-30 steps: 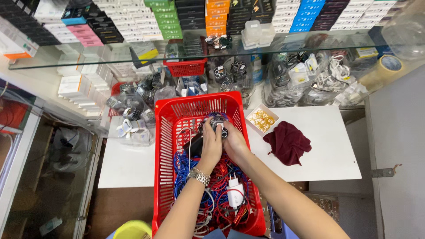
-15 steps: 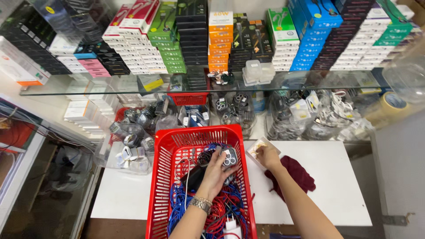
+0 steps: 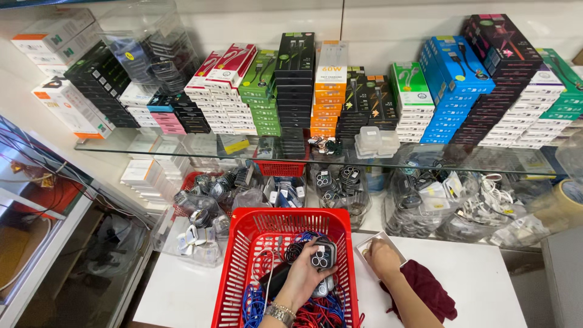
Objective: The person organizes small electronic accessories, including cameras and cables, by sorting them into red baskets and placing them on a counter. They handle items one by one, moving them from a table and a yellow basket into the red baskets.
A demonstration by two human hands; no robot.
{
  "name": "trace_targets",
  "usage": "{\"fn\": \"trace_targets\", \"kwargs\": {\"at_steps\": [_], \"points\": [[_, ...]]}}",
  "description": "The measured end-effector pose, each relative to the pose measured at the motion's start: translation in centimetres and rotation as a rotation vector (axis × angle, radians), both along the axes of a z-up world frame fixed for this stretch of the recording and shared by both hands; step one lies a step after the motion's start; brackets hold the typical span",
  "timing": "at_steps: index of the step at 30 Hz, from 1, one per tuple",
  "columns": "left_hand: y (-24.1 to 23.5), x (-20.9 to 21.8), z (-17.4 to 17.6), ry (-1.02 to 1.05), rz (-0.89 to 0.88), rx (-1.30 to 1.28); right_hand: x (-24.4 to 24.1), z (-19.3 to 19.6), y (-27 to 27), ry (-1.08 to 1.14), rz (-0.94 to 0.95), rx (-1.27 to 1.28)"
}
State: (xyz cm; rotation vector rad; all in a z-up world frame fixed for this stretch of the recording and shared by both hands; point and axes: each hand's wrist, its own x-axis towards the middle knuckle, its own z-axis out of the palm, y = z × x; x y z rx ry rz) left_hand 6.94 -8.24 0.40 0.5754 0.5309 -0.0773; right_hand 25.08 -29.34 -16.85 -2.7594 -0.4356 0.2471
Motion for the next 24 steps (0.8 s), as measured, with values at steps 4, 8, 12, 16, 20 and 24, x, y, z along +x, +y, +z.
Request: {"fn": "trace_targets", "kwargs": {"at_steps": [4, 8, 12, 16, 20, 24], "points": [[0.1, -0.3, -0.5, -0.02, -0.025, 0.018, -0.5, 1.5, -1.2, -0.064, 0.005, 0.12], [0.2, -0.7, -1.2, -0.115, -0.019, 0.009, -1.1, 5.6, -2.3, -0.106, -0.009, 0.291], [0.2, -1.8, -0.8, -0.126, -0.005, 0.033, -1.9, 9.3, -2.1, -0.02, -0.139, 0.208], [-0.7, -2.8, 0.4, -0.084, -0.01, 0.062, -3.1, 10.3, -2.1, -0.169, -0.1, 0.232], [0.1, -4.1, 1.6, -0.114, -0.027, 0.033, -4.4, 11.7, -1.5, -0.31, -0.051, 0.295], [1.2, -5.1, 2.5, -0.198, -0.065, -0.037, -5.5, 15.8, -0.1, 0.197, -0.241, 0.472]]}}
